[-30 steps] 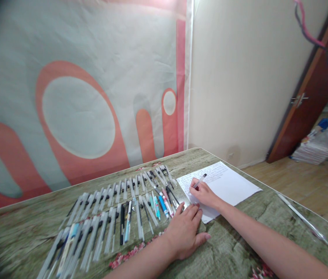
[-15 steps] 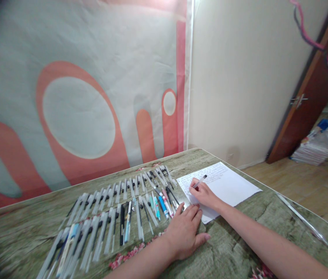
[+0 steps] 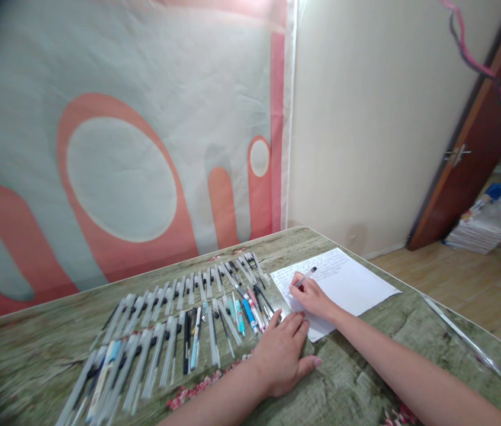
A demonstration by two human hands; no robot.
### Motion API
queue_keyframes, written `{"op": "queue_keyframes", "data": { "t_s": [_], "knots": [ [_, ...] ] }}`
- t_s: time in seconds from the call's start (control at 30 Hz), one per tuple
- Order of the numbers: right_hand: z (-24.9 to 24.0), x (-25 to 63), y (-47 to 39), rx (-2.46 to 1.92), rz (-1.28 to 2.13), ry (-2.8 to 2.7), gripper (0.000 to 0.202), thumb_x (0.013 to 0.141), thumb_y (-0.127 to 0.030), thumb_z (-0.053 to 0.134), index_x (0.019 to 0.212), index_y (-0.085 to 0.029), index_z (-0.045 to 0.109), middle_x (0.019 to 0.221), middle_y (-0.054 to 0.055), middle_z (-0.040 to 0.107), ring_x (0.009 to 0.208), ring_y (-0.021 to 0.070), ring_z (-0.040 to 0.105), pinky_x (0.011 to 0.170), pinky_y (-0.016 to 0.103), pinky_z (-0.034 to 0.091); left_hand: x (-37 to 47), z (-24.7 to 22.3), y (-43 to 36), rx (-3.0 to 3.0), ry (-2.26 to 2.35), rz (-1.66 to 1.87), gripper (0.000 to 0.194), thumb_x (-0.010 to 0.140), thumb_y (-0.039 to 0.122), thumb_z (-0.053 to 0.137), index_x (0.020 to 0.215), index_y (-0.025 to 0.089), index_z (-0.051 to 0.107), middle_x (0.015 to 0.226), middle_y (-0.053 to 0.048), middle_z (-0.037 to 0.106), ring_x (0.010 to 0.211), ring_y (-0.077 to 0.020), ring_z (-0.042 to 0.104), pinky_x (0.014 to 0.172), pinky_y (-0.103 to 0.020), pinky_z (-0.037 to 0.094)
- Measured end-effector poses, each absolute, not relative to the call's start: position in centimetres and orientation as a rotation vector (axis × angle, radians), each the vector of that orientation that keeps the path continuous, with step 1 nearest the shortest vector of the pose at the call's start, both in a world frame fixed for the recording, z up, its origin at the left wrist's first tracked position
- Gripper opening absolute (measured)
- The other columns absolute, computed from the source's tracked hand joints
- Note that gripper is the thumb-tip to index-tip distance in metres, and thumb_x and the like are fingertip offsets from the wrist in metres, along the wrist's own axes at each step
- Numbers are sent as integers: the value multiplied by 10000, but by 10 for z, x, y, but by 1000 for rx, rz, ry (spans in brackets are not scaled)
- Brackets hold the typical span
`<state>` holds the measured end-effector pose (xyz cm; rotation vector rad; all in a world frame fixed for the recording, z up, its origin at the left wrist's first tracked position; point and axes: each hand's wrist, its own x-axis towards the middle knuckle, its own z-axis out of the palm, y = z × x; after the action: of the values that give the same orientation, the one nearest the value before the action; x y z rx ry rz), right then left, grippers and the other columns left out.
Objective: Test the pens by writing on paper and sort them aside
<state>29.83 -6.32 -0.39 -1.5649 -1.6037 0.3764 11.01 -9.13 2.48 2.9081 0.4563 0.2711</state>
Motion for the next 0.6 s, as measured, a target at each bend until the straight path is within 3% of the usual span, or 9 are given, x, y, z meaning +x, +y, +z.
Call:
{"op": "queue_keyframes", "data": {
  "t_s": [0.23, 0.4, 0.6],
  "knots": [
    [-1, 298, -65, -1523, 447, -1526, 94, 725, -237, 458, 647, -186, 476, 572, -45, 468, 545, 103, 434, 549, 231, 352, 110, 22, -91, 2910, 463, 271, 665, 807, 566, 139, 1262, 124, 336, 1296, -119, 362, 1219, -237, 252, 1019, -418, 91],
    [-6, 301, -61, -1466, 679, -1281, 158, 753, -336, 472, 705, -185, 468, 529, -54, 459, 477, 87, 416, 485, 212, 347, 109, 22, -91, 2926, 460, 251, 648, 816, 546, 152, 1275, 120, 319, 1317, -120, 341, 1224, -235, 241, 1017, -424, 86],
    [4, 301, -47, -1383, 838, -1335, 317, 783, -460, 423, 874, -174, 525, 648, 7, 560, 512, 107, 489, 470, 221, 381, 108, 21, -92, 2935, 443, 252, 682, 811, 562, 121, 1272, 100, 321, 1317, -133, 340, 1216, -245, 258, 1007, -431, 106]
  ]
}}
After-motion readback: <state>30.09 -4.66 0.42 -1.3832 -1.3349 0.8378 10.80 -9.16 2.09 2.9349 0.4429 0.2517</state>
